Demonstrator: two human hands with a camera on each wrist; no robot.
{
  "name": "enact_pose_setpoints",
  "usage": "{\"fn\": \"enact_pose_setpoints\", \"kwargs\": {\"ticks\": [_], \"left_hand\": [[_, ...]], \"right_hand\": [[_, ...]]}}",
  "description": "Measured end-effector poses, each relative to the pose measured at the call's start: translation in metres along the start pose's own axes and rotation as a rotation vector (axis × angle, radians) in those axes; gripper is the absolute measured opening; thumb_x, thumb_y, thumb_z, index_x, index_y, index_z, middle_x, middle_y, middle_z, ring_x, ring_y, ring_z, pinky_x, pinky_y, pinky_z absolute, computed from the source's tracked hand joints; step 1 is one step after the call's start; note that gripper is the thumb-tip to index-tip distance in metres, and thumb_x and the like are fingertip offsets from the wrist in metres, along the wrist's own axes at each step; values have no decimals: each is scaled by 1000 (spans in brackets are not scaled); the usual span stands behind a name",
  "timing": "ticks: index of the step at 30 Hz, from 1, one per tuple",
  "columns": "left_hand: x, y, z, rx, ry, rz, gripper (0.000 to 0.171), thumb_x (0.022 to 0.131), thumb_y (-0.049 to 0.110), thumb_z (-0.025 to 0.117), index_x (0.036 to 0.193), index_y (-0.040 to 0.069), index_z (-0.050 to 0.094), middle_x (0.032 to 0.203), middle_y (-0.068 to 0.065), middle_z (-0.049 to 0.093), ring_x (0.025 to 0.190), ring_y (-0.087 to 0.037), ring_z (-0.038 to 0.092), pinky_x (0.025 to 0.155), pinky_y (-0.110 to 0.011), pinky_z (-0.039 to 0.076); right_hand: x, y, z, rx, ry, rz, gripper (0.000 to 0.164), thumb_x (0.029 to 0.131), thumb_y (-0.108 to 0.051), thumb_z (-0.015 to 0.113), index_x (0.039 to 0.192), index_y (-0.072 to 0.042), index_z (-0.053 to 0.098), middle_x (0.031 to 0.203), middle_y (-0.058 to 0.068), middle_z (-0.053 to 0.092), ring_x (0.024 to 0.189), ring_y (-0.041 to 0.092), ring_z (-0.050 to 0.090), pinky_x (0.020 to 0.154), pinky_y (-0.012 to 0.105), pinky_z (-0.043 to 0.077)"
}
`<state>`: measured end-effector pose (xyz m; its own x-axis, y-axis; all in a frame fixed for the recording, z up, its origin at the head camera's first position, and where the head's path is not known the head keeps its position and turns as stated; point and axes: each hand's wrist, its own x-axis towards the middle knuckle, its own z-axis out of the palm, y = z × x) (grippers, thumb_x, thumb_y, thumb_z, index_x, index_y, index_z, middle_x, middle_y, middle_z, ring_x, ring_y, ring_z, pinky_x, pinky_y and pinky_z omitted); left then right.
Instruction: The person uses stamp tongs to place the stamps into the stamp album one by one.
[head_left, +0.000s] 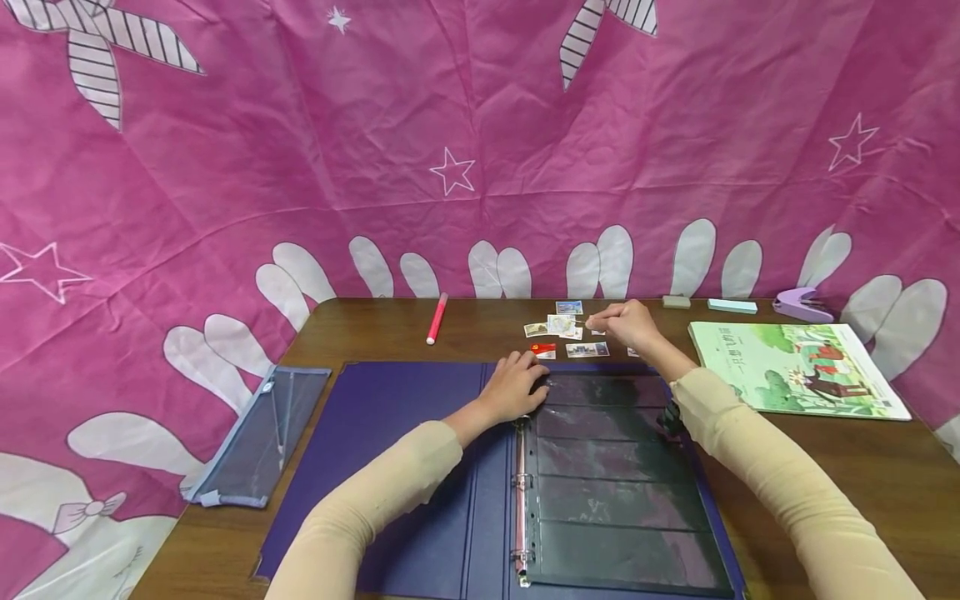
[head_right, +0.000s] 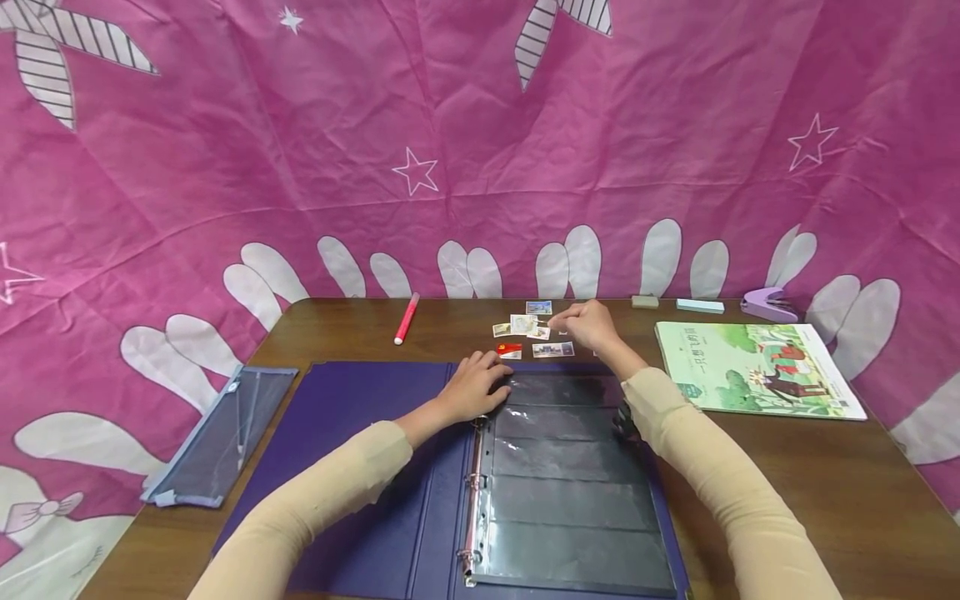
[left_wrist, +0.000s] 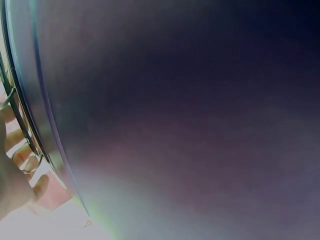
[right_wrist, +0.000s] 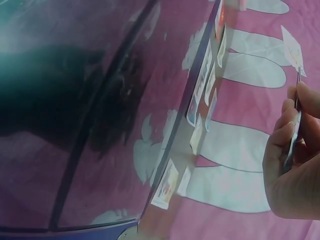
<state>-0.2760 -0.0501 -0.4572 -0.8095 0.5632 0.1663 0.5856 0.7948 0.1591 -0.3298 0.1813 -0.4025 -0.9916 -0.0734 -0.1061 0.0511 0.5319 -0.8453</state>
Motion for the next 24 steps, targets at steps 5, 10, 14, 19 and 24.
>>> {"fn": "enact_pose_setpoints", "kwargs": {"ticks": [5, 10, 14, 19, 24], "left_hand": [[0, -1, -1, 21, 8, 46, 28, 92, 31, 52, 113, 16, 65, 112, -1, 57, 96, -18, 47, 86, -34, 39], [3, -3, -3, 24, -2, 91, 25, 92, 30, 55, 110, 14, 63, 109, -3, 57, 98, -19, 47, 90, -37, 39], [5, -4, -2, 33, -11, 96, 23, 92, 29, 55, 108, 14, 62, 107, -2, 56, 98, -19, 46, 88, -35, 38], [5, -3, -1, 16, -11, 99, 19, 90, 28, 57, 103, 14, 60, 106, 0, 58, 99, -18, 46, 88, -34, 37], [5, -2, -1, 7, 31, 117, 16, 87, 25, 60, 98, 14, 58, 101, 3, 63, 93, -16, 48, 84, -30, 38]], "right_hand": [[1, 3, 5, -9, 31, -17, 35, 84, -22, 66, 109, 2, 67, 118, 19, 61, 99, 32, 63, 90, 45, 49], [2, 5, 6, -38, 54, -14, 32, 83, -21, 66, 106, 2, 69, 114, 18, 65, 84, 17, 64, 81, 37, 52], [3, 5, 8, -35, 50, -18, 28, 82, -18, 66, 103, 1, 70, 112, 16, 67, 77, 10, 60, 70, 27, 49], [0, 5, 15, -17, 46, -42, 26, 80, -13, 65, 101, 2, 70, 109, 17, 68, 67, 1, 52, 57, 18, 42], [-3, 8, 18, -26, 62, -75, 25, 79, -12, 63, 99, 2, 71, 107, 18, 68, 71, 0, 52, 59, 18, 42]]}}
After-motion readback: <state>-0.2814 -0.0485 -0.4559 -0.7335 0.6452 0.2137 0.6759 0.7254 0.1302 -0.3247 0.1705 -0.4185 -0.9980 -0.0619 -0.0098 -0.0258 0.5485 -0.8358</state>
